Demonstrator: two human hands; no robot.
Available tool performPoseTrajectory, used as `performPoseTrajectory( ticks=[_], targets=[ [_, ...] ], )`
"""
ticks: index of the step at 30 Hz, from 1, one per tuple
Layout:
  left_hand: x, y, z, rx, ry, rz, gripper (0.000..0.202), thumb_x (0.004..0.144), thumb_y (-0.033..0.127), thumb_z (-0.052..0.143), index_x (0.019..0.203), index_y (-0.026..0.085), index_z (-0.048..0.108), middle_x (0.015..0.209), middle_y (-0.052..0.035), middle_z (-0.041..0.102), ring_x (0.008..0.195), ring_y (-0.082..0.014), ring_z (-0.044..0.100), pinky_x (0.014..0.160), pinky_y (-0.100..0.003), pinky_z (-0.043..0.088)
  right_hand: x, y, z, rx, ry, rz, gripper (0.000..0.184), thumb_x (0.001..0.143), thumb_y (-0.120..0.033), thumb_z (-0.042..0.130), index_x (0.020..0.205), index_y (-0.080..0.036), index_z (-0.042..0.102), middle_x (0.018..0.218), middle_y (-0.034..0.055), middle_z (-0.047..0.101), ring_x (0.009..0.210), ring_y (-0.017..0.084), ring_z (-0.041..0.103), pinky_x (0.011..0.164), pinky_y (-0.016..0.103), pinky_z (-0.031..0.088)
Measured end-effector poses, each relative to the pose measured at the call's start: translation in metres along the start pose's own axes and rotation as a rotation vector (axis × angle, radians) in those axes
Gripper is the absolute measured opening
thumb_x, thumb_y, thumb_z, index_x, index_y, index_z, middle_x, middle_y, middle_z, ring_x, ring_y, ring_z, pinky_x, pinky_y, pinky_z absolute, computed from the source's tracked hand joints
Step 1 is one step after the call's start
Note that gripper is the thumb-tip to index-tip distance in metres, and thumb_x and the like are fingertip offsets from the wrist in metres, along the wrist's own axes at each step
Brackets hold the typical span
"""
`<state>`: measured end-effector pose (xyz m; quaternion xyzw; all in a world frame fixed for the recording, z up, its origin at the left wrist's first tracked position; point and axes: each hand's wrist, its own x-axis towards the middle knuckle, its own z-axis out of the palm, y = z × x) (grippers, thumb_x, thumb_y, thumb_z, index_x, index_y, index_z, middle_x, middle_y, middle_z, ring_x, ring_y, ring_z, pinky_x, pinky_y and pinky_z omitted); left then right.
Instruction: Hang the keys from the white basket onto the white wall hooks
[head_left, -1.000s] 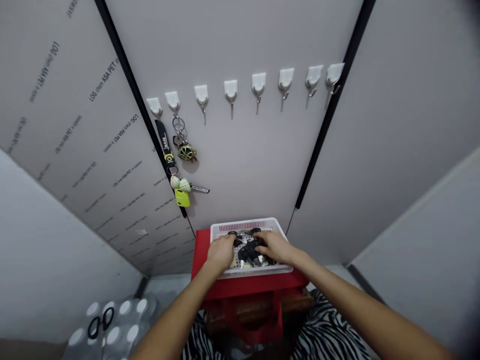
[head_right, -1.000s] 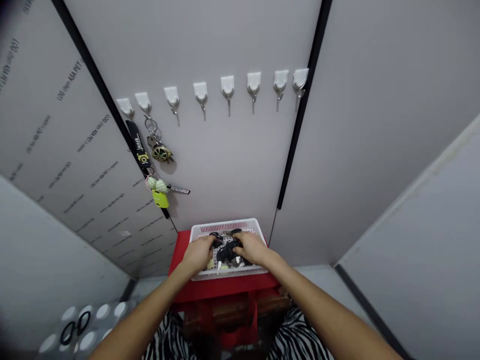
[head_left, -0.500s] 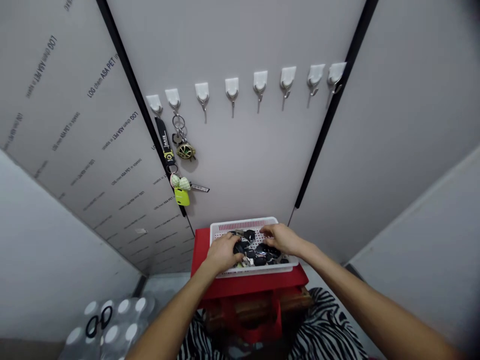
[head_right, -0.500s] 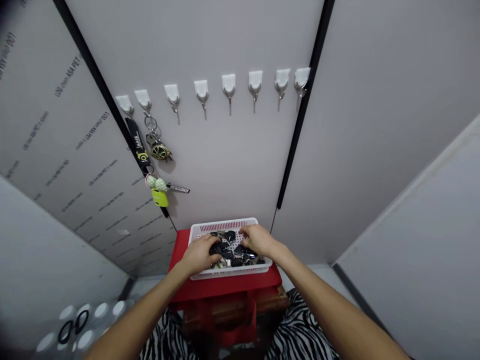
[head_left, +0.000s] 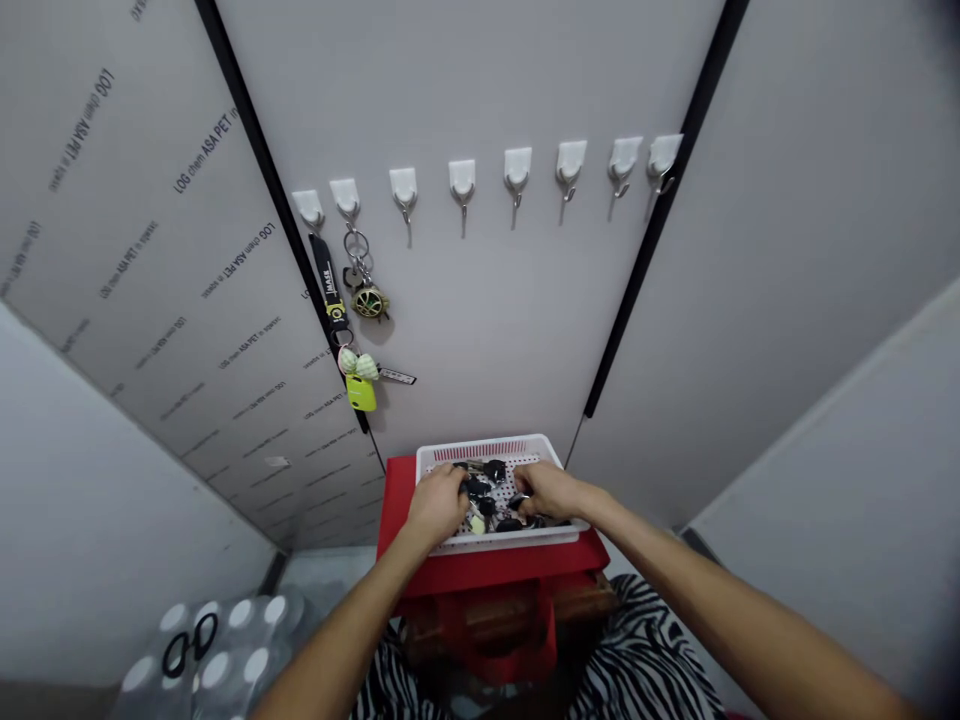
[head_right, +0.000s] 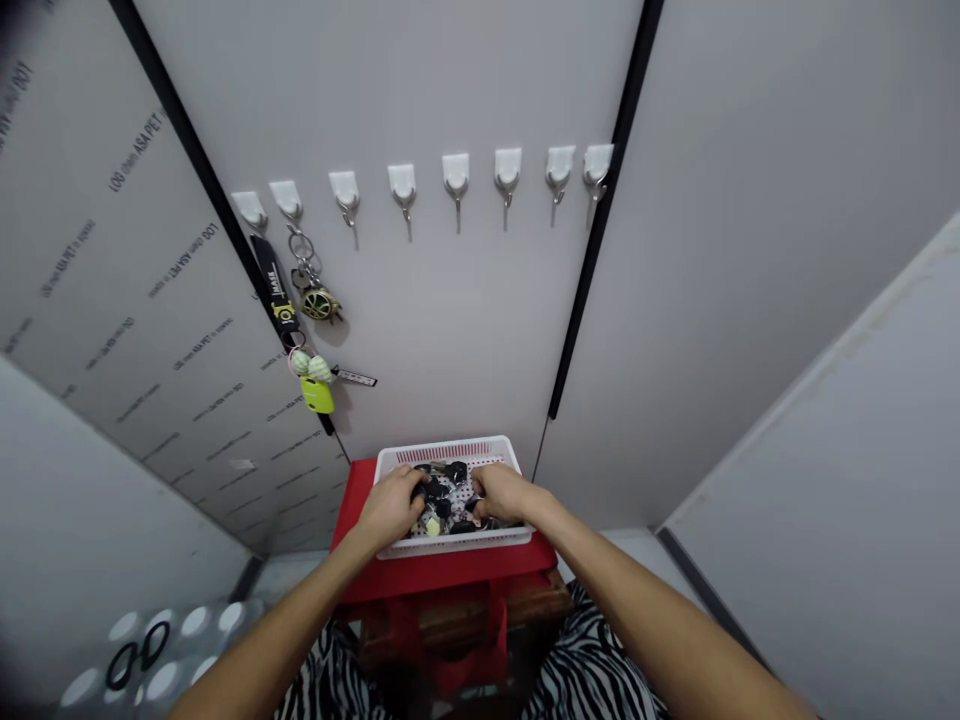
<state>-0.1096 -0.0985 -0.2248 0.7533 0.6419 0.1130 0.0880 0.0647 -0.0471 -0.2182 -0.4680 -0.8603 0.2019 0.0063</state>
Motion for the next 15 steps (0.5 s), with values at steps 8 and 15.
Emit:
performPoseTrajectory(
  ticks=[8,15],
  targets=[
    [-0.001,0.018,0.009,-0.776,-0.006,-0.068,0.018,0.064,0.025,0.041,0.074,0.016,0.052,0.074,-0.0026,0.054,0.068,-0.0115,0.048,0.064,-0.022,0.036,0.002,-0.011,-0.03,0.857,0.307,0.066,0.024,0.056,-0.036,0.05,0.061,-0.015,0.04,0.046,-0.0055,0.045,0.04,0.005,0.039,0.041,0.018,0.029],
    [0.008,0.032,-0.002,-1.781,-0.118,-0.318,0.04,0.062,0.049,0.038,0.082,0.015,0.049,0.075,-0.0043,0.054,0.06,-0.0083,0.05,0.052,-0.018,0.035,0.001,-0.043,-0.024,1.145,0.302,-0.036,0.025,0.055,-0.035,0.052,0.066,-0.015,0.043,0.051,-0.0048,0.049,0.046,0.006,0.044,0.046,0.018,0.033]
  ],
)
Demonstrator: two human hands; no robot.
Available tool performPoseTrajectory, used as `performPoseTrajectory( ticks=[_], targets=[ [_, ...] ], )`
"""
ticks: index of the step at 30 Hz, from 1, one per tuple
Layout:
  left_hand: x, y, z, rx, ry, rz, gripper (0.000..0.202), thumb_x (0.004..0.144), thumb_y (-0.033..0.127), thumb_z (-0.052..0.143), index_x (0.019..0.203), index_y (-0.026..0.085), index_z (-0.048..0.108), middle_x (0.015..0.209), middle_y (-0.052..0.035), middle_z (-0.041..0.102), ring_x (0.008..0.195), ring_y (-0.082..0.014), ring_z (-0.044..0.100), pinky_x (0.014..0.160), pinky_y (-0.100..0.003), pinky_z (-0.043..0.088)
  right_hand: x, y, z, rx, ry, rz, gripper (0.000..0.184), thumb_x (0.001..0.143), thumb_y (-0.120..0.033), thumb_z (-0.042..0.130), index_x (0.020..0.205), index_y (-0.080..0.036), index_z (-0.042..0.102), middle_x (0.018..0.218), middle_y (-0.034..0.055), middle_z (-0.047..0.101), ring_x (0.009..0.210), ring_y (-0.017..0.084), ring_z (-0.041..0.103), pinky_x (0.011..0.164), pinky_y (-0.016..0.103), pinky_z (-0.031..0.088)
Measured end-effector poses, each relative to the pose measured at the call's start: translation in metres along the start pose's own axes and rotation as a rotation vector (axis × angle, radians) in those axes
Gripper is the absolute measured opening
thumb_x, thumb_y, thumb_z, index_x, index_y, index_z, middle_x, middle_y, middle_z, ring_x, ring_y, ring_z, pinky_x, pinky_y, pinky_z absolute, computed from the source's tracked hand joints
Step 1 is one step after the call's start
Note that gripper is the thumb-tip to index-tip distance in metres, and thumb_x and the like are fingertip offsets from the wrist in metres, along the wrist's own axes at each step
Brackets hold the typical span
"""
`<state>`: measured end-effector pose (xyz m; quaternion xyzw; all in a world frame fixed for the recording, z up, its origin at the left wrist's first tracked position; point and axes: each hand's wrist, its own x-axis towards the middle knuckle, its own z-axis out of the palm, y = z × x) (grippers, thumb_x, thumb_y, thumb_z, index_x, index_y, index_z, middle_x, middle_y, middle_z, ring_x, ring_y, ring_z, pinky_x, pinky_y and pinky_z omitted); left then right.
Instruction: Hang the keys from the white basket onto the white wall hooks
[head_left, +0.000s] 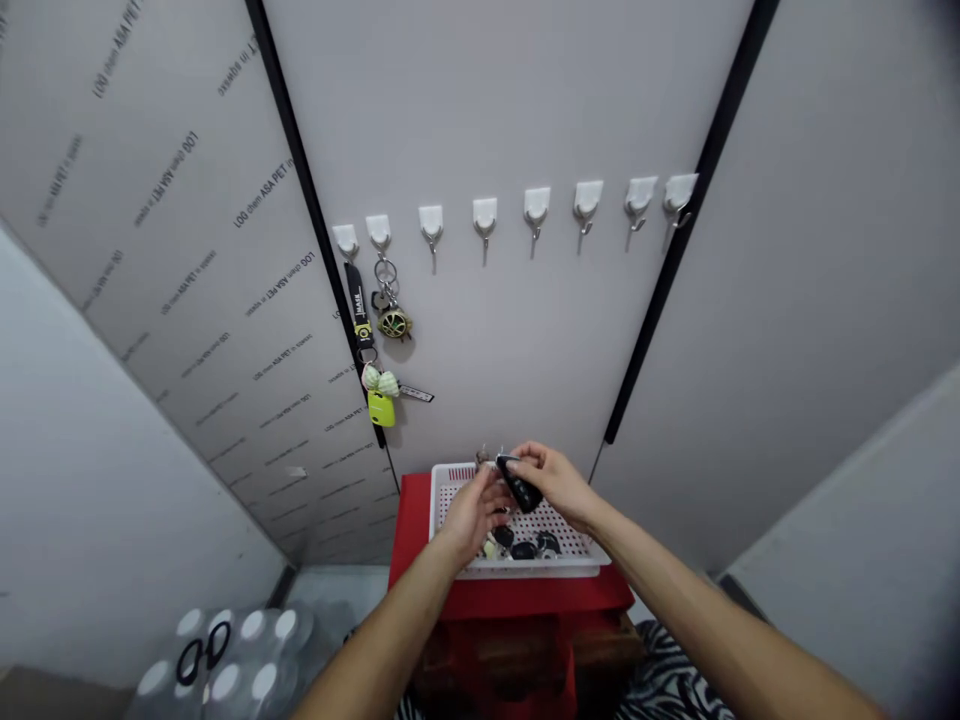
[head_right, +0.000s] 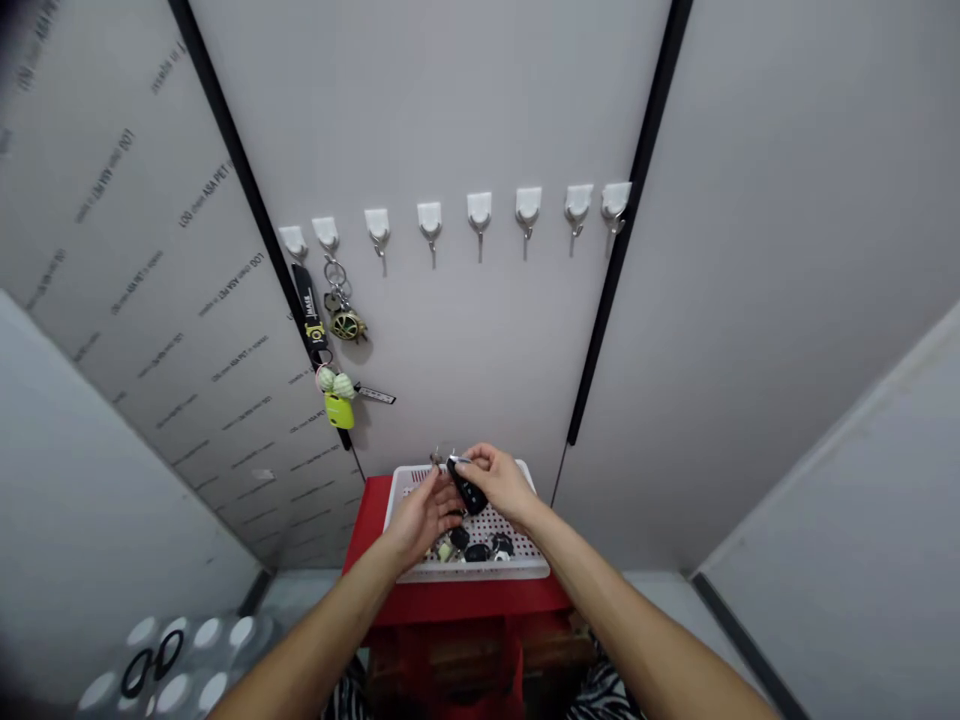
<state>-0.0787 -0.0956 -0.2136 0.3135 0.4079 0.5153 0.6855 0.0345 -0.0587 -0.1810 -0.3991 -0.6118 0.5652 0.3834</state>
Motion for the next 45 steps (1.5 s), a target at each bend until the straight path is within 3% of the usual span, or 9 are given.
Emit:
performPoseTrajectory(
  ticks=[6,10,17,23,30,34,36,40,45],
  targets=[
    [0.006,0.018,-0.013,-0.175,0.22,0.204,0.026,0.055,0.034,0.054,0.07,0.014,0.049,0.064,-0.0006,0.052,0.056,-0.0063,0.048,0.05,-0.017,0.034,-0.008,0.015,0.01,-0.144,-0.14,-0.015,0.018,0.058,-0.026,0.049,0.072,-0.015,0.048,0.065,-0.0013,0.054,0.061,0.009,0.048,0.059,0.021,0.036],
    [0.005,0.022,-0.013,-0.121,0.174,0.241,0.024,0.052,0.026,0.057,0.07,0.012,0.051,0.057,0.0012,0.051,0.047,-0.0037,0.043,0.047,-0.016,0.032,-0.008,0.011,0.014,-0.175,-0.133,-0.039,0.019,0.058,-0.026,0.049,0.073,-0.015,0.049,0.066,-0.0007,0.053,0.063,0.01,0.048,0.059,0.021,0.036],
    [0.004,0.012,-0.007,0.035,0.092,0.226,0.024,0.047,0.015,0.058,0.069,0.01,0.052,0.055,0.0005,0.053,0.049,-0.006,0.045,0.05,-0.018,0.032,0.013,0.009,0.027,-0.02,0.065,0.037,0.035,0.062,-0.044,0.04,0.066,-0.011,0.049,0.05,-0.0017,0.047,0.046,0.008,0.043,0.044,0.02,0.033],
    [-0.001,0.019,-0.01,0.014,0.086,0.292,0.02,0.048,0.014,0.057,0.067,0.011,0.052,0.057,0.0009,0.052,0.051,-0.0058,0.044,0.052,-0.019,0.032,0.023,-0.005,0.03,-0.235,0.025,-0.184,0.033,0.063,-0.041,0.039,0.056,-0.01,0.051,0.055,0.0005,0.05,0.052,0.009,0.043,0.049,0.02,0.032],
    [-0.001,0.079,0.007,0.088,0.182,0.528,0.013,0.05,0.015,0.054,0.06,0.009,0.052,0.05,0.0026,0.047,0.045,-0.0041,0.038,0.047,-0.017,0.028,0.047,-0.081,0.043,-0.45,0.022,-0.328,0.022,0.058,-0.031,0.047,0.057,-0.01,0.055,0.05,-0.0005,0.052,0.047,0.009,0.043,0.045,0.019,0.031],
    [-0.003,0.128,0.015,0.133,0.129,0.626,0.017,0.054,0.024,0.052,0.064,0.009,0.051,0.048,0.0045,0.042,0.041,-0.0027,0.033,0.043,-0.017,0.024,0.062,-0.135,0.049,-0.397,-0.041,-0.469,0.019,0.058,-0.028,0.046,0.063,-0.012,0.055,0.054,-0.0009,0.053,0.048,0.007,0.044,0.047,0.018,0.034],
    [-0.004,0.15,0.018,0.198,0.094,0.631,0.018,0.054,0.026,0.052,0.064,0.01,0.05,0.049,0.0048,0.04,0.041,-0.0028,0.034,0.044,-0.017,0.025,0.068,-0.155,0.051,-0.382,0.018,-0.503,0.02,0.06,-0.029,0.044,0.06,-0.012,0.053,0.051,-0.0011,0.051,0.045,0.007,0.043,0.044,0.018,0.034],
    [-0.004,0.181,0.022,0.459,0.131,0.67,0.016,0.056,0.027,0.049,0.056,0.012,0.045,0.044,0.0056,0.037,0.039,-0.0037,0.033,0.042,-0.017,0.024,0.077,-0.179,0.053,-0.394,0.134,-0.566,0.022,0.059,-0.032,0.045,0.067,-0.013,0.054,0.054,-0.0003,0.053,0.048,0.007,0.045,0.047,0.018,0.035],
    [-0.007,0.199,0.028,0.874,0.402,0.802,0.016,0.057,0.025,0.047,0.047,0.012,0.046,0.039,0.0056,0.035,0.039,-0.0043,0.029,0.04,-0.018,0.019,0.086,-0.186,0.054,-0.348,0.277,-0.584,0.026,0.053,-0.033,0.052,0.07,-0.013,0.054,0.054,0.001,0.056,0.052,0.01,0.049,0.051,0.021,0.037]
  ],
)
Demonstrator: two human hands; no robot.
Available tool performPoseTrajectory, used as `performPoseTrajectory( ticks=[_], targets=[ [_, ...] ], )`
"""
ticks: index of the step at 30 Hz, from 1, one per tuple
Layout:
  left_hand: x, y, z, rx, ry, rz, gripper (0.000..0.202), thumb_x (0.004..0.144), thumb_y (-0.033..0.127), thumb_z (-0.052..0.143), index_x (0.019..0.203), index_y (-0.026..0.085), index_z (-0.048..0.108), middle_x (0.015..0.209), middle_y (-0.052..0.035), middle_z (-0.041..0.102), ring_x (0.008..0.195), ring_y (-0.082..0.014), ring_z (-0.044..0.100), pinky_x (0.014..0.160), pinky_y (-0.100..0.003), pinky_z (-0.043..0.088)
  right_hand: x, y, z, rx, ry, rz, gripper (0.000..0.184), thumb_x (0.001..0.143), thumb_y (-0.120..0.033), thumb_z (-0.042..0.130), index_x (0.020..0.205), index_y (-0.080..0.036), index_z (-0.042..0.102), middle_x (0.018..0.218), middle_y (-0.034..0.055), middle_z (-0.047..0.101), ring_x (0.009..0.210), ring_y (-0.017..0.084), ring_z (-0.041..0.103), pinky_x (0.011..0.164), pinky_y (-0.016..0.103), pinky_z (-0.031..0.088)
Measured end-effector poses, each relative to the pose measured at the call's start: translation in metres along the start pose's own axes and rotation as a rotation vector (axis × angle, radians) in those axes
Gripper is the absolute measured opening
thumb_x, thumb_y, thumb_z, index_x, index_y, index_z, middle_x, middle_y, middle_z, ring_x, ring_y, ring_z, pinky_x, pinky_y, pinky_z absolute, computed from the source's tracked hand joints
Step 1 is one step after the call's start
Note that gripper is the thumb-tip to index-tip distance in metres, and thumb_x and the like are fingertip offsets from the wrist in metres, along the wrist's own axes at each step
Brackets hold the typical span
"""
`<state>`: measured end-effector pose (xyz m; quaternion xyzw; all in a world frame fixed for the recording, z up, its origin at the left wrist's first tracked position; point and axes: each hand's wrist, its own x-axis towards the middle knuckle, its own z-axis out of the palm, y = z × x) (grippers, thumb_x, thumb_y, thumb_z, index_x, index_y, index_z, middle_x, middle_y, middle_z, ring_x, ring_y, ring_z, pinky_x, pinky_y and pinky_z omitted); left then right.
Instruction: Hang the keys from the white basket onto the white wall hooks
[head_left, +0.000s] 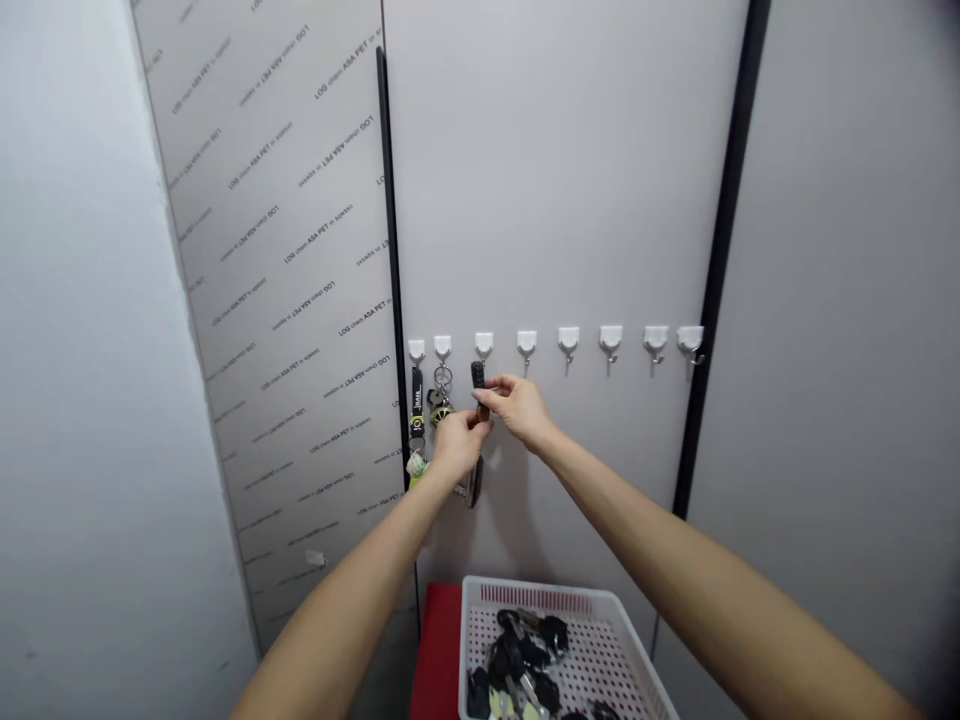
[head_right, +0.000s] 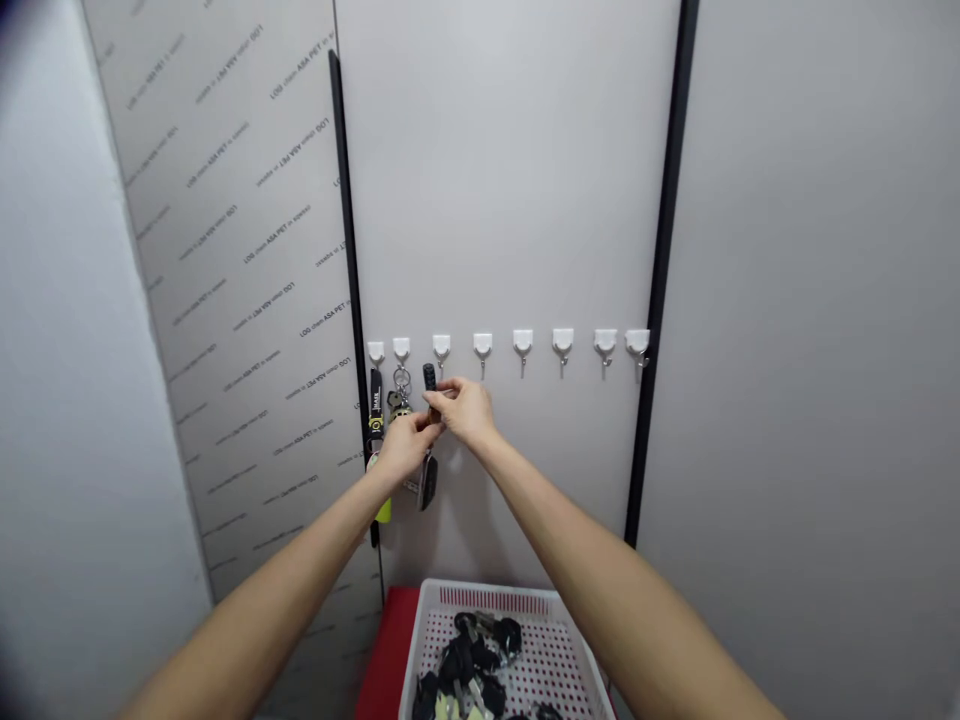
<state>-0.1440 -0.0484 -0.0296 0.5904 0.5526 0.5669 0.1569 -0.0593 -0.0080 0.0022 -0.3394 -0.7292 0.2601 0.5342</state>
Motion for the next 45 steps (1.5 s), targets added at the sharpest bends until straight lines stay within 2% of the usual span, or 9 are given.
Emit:
performPoseTrajectory(
  ticks=[2,6,10,15,19,26,30,40,45],
  targets=[
    [0.002,0.003,0.001,0.056,0.059,0.029,0.014,0.056,0.025,0.047,0.05,0.012,0.049,0.04,0.0056,0.036,0.04,-0.0046,0.03,0.04,-0.018,0.019,0.004,0.001,0.001,0.023,0.039,0.005,0.024,0.053,-0.034,0.051,0.064,-0.013,0.054,0.054,0.0011,0.055,0.051,0.01,0.049,0.051,0.021,0.038],
    [0.011,-0.001,0.007,-0.142,-0.009,0.058,0.022,0.058,0.033,0.044,0.052,0.012,0.048,0.043,0.0046,0.039,0.039,-0.0046,0.033,0.04,-0.017,0.023,0.011,0.0,0.002,0.103,0.046,0.016,0.02,0.055,-0.033,0.048,0.056,-0.014,0.053,0.049,-0.0007,0.053,0.048,0.01,0.048,0.048,0.021,0.037],
    [0.019,-0.002,0.009,-0.315,-0.012,0.017,0.024,0.058,0.036,0.045,0.053,0.012,0.046,0.045,0.0034,0.043,0.039,-0.0045,0.036,0.041,-0.017,0.028,0.014,-0.004,0.001,0.298,0.008,0.058,0.016,0.055,-0.029,0.048,0.055,-0.013,0.05,0.046,-0.0034,0.049,0.043,0.007,0.044,0.044,0.019,0.035],
    [0.022,0.002,0.01,-0.334,-0.011,-0.044,0.022,0.056,0.034,0.048,0.051,0.012,0.046,0.043,0.0041,0.042,0.036,-0.0038,0.035,0.039,-0.017,0.027,0.015,-0.004,0.0,0.456,-0.053,0.174,0.013,0.056,-0.026,0.047,0.053,-0.014,0.044,0.039,-0.0061,0.043,0.037,0.004,0.038,0.038,0.017,0.03],
    [0.024,0.0,0.013,-0.261,-0.016,-0.077,0.024,0.056,0.034,0.048,0.046,0.012,0.043,0.04,0.0042,0.04,0.035,-0.0037,0.033,0.037,-0.018,0.026,0.015,-0.001,0.0,0.438,-0.054,0.244,0.014,0.058,-0.024,0.045,0.048,-0.014,0.041,0.036,-0.0054,0.042,0.034,0.004,0.036,0.037,0.017,0.029],
    [0.025,0.005,0.015,-0.253,0.038,-0.025,0.019,0.055,0.031,0.049,0.05,0.013,0.044,0.043,0.0042,0.041,0.037,-0.0038,0.036,0.038,-0.017,0.027,0.013,-0.01,0.0,0.449,-0.024,0.171,0.009,0.061,-0.022,0.043,0.056,-0.014,0.045,0.044,-0.0051,0.047,0.037,0.004,0.039,0.04,0.017,0.032],
    [0.026,0.004,0.016,-0.201,0.04,-0.062,0.021,0.054,0.031,0.049,0.048,0.013,0.043,0.041,0.0037,0.041,0.034,-0.0039,0.035,0.037,-0.017,0.026,0.015,-0.01,0.001,0.38,-0.051,0.238,0.012,0.063,-0.019,0.042,0.052,-0.013,0.044,0.042,-0.0033,0.048,0.035,0.004,0.038,0.039,0.017,0.032],
    [0.029,-0.007,0.018,-0.103,0.002,-0.142,0.022,0.055,0.032,0.05,0.047,0.014,0.041,0.038,0.0049,0.04,0.032,-0.0049,0.035,0.036,-0.018,0.025,0.015,-0.001,0.004,0.29,-0.035,0.302,0.014,0.065,-0.017,0.039,0.053,-0.013,0.042,0.048,0.0019,0.054,0.037,0.006,0.044,0.041,0.019,0.037],
    [0.026,-0.013,0.017,-0.042,0.032,-0.144,0.016,0.055,0.027,0.051,0.052,0.012,0.047,0.04,0.0045,0.041,0.036,-0.005,0.036,0.039,-0.018,0.027,0.013,0.014,0.007,0.246,-0.006,0.296,0.011,0.065,-0.019,0.04,0.065,-0.013,0.049,0.058,0.0014,0.057,0.049,0.006,0.05,0.049,0.018,0.039]
  ],
)
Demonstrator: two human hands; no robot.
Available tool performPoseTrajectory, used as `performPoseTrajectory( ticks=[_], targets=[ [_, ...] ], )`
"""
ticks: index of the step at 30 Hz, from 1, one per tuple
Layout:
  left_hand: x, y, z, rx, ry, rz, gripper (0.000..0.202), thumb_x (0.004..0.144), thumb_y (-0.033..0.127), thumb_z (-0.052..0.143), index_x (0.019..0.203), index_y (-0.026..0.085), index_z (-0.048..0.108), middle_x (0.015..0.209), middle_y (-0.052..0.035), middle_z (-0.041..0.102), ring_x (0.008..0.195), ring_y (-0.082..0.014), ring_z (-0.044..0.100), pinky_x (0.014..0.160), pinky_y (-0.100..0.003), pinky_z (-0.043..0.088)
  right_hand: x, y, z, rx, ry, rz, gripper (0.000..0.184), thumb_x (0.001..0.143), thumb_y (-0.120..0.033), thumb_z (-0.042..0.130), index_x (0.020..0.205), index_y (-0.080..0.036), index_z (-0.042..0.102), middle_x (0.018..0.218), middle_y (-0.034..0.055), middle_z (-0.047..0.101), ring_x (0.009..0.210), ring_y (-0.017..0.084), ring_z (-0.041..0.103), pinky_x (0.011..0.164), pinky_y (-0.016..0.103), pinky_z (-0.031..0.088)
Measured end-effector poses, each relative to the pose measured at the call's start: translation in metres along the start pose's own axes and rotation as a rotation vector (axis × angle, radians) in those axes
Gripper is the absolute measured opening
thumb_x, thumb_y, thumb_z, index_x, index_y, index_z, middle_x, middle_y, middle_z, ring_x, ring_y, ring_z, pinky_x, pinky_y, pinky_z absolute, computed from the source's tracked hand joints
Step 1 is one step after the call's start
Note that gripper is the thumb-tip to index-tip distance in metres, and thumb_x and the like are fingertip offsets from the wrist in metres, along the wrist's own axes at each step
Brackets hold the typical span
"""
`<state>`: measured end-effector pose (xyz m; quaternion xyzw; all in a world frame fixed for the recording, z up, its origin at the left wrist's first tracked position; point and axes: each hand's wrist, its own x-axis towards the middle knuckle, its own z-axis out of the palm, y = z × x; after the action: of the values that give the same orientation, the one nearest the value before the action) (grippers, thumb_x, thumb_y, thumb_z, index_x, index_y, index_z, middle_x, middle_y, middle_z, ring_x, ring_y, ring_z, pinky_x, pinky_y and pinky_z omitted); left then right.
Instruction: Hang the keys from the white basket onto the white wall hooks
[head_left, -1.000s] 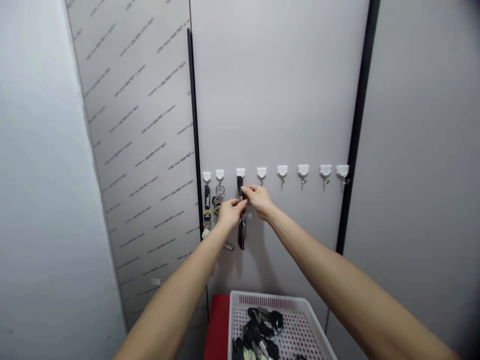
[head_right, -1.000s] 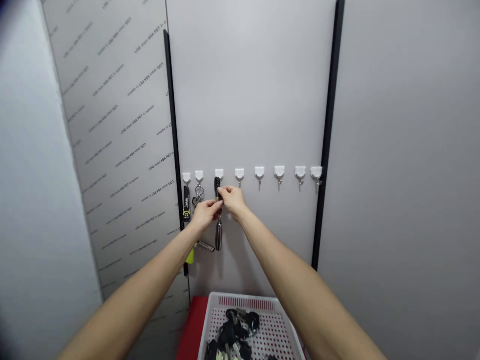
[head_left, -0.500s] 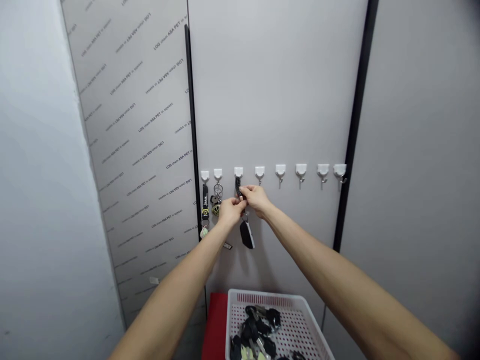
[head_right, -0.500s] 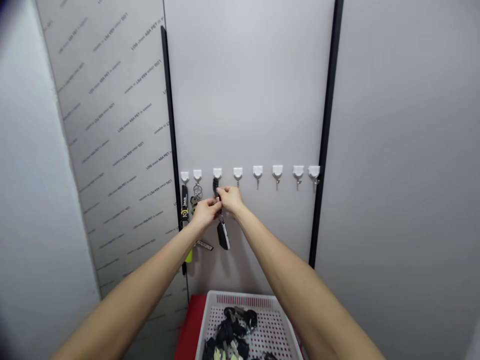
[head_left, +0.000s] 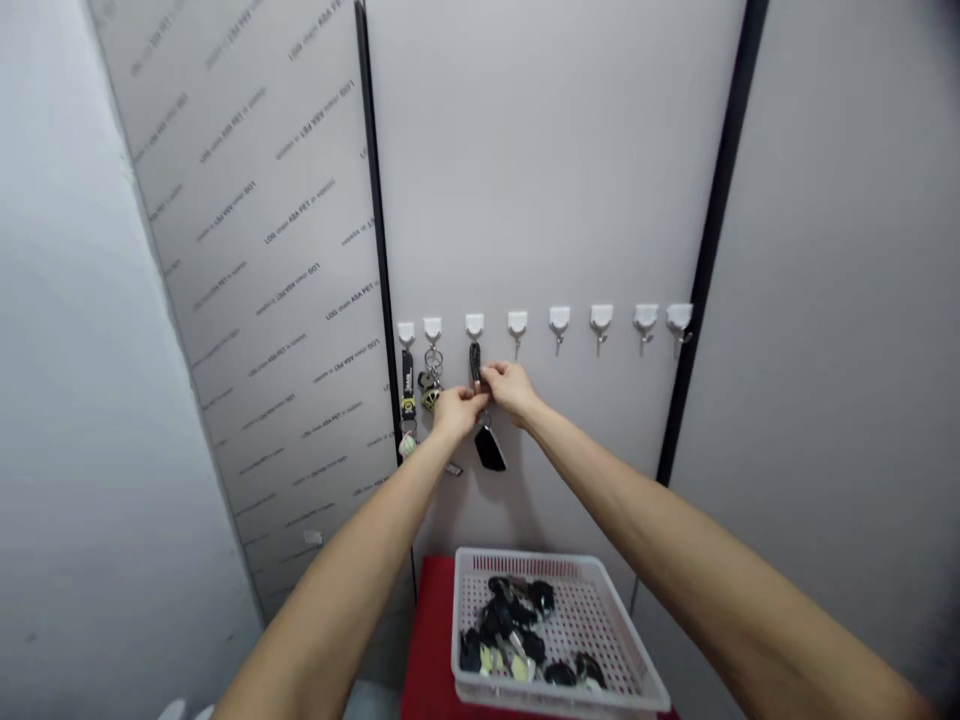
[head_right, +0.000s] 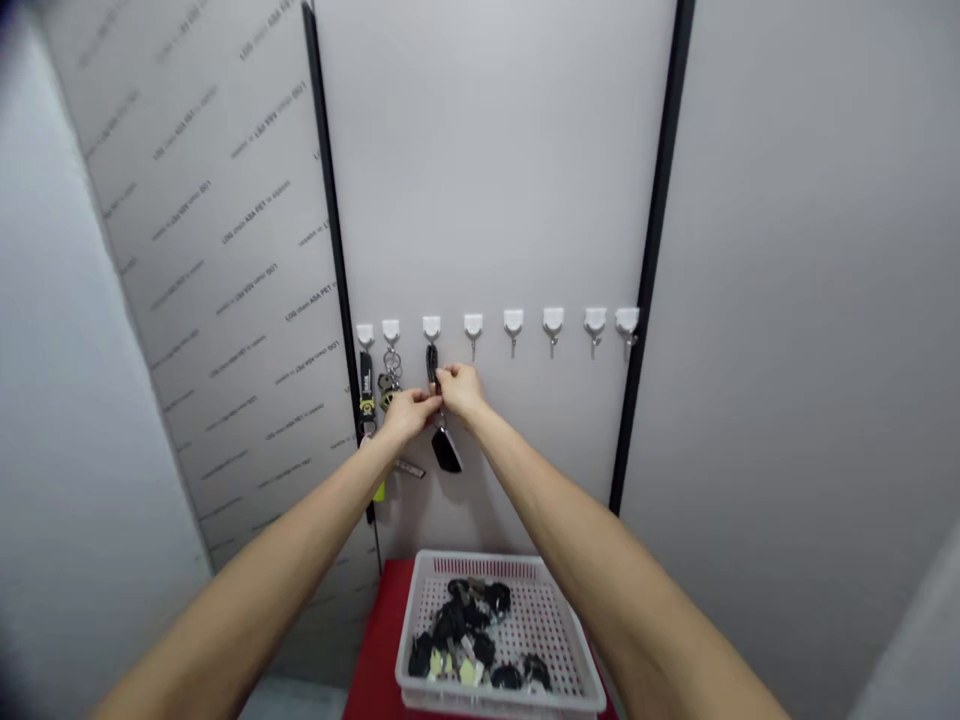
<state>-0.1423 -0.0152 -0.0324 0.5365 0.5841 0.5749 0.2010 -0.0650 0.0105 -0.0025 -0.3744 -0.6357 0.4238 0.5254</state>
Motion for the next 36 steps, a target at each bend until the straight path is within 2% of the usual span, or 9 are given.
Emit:
performPoseTrajectory(
  ticks=[4,6,11,14,17,21,28,32,36],
  targets=[
    [-0.02,-0.016,-0.001,-0.107,0.145,0.091,0.024,0.053,0.02,0.054,0.076,0.012,0.05,0.06,0.0022,0.049,0.048,-0.0046,0.041,0.049,-0.017,0.033,-0.018,0.032,-0.017,-0.137,0.028,-0.144,0.018,0.063,-0.021,0.043,0.076,-0.013,0.052,0.072,0.0025,0.058,0.06,0.007,0.05,0.058,0.019,0.039],
    [-0.042,-0.038,0.002,-0.156,0.124,0.09,0.029,0.053,0.018,0.053,0.082,0.013,0.049,0.068,0.001,0.05,0.053,-0.0047,0.043,0.053,-0.017,0.035,-0.04,0.056,-0.033,-0.24,-0.073,-0.145,0.021,0.063,-0.02,0.043,0.079,-0.012,0.053,0.072,0.0029,0.057,0.059,0.007,0.049,0.057,0.02,0.038],
    [-0.12,-0.116,0.018,-0.036,-0.3,-0.128,0.02,0.055,0.014,0.05,0.075,0.011,0.051,0.067,-0.0012,0.052,0.059,-0.0075,0.046,0.057,-0.018,0.037,-0.119,0.127,-0.078,-0.611,-0.678,0.047,0.02,0.057,-0.021,0.049,0.075,-0.014,0.057,0.06,-0.0007,0.056,0.053,0.008,0.047,0.051,0.018,0.035],
    [-0.153,-0.146,0.03,0.234,-0.498,-0.12,0.022,0.055,0.012,0.049,0.076,0.013,0.052,0.07,-0.0018,0.053,0.061,-0.0095,0.047,0.059,-0.021,0.037,-0.151,0.163,-0.098,-0.904,-0.825,0.128,0.026,0.05,-0.022,0.055,0.075,-0.017,0.058,0.061,0.0005,0.058,0.054,0.011,0.048,0.049,0.019,0.033],
    [-0.165,-0.152,0.041,0.501,-0.609,0.037,0.025,0.056,0.014,0.049,0.08,0.018,0.053,0.079,-0.0024,0.052,0.072,-0.0128,0.046,0.065,-0.023,0.035,-0.164,0.181,-0.104,-1.084,-0.765,0.093,0.025,0.05,-0.021,0.054,0.073,-0.017,0.059,0.07,0.0046,0.059,0.064,0.016,0.051,0.051,0.021,0.032],
    [-0.168,-0.145,0.048,0.697,-0.672,0.134,0.028,0.057,0.015,0.047,0.084,0.021,0.052,0.086,-0.0025,0.05,0.085,-0.0163,0.041,0.073,-0.025,0.033,-0.167,0.187,-0.097,-1.062,-0.704,0.103,0.023,0.054,-0.027,0.051,0.075,-0.021,0.059,0.069,0.0033,0.059,0.064,0.015,0.051,0.052,0.02,0.031],
    [-0.159,-0.142,0.039,0.923,-0.553,0.088,0.037,0.058,0.015,0.044,0.095,0.018,0.045,0.099,-0.0081,0.044,0.092,-0.0216,0.039,0.074,-0.03,0.033,-0.167,0.196,-0.092,-0.994,-0.646,0.099,0.02,0.059,-0.019,0.04,0.065,-0.018,0.059,0.062,0.0032,0.059,0.059,0.013,0.05,0.051,0.02,0.031],
    [-0.155,-0.142,0.039,0.938,-0.636,0.028,0.037,0.057,0.012,0.042,0.093,0.017,0.047,0.089,-0.0091,0.05,0.083,-0.0219,0.046,0.069,-0.031,0.036,-0.16,0.192,-0.085,-0.901,-0.548,0.075,0.025,0.059,-0.014,0.036,0.071,-0.017,0.057,0.07,0.0034,0.058,0.065,0.013,0.05,0.058,0.02,0.034],
    [-0.153,-0.145,0.038,0.735,-0.568,0.041,0.04,0.052,0.006,0.042,0.091,0.016,0.048,0.091,-0.0075,0.05,0.085,-0.0188,0.045,0.075,-0.029,0.034,-0.154,0.188,-0.073,-0.927,-0.388,-0.036,0.034,0.059,-0.018,0.041,0.09,-0.017,0.052,0.09,0.007,0.053,0.085,0.016,0.046,0.073,0.024,0.032]
  ],
)
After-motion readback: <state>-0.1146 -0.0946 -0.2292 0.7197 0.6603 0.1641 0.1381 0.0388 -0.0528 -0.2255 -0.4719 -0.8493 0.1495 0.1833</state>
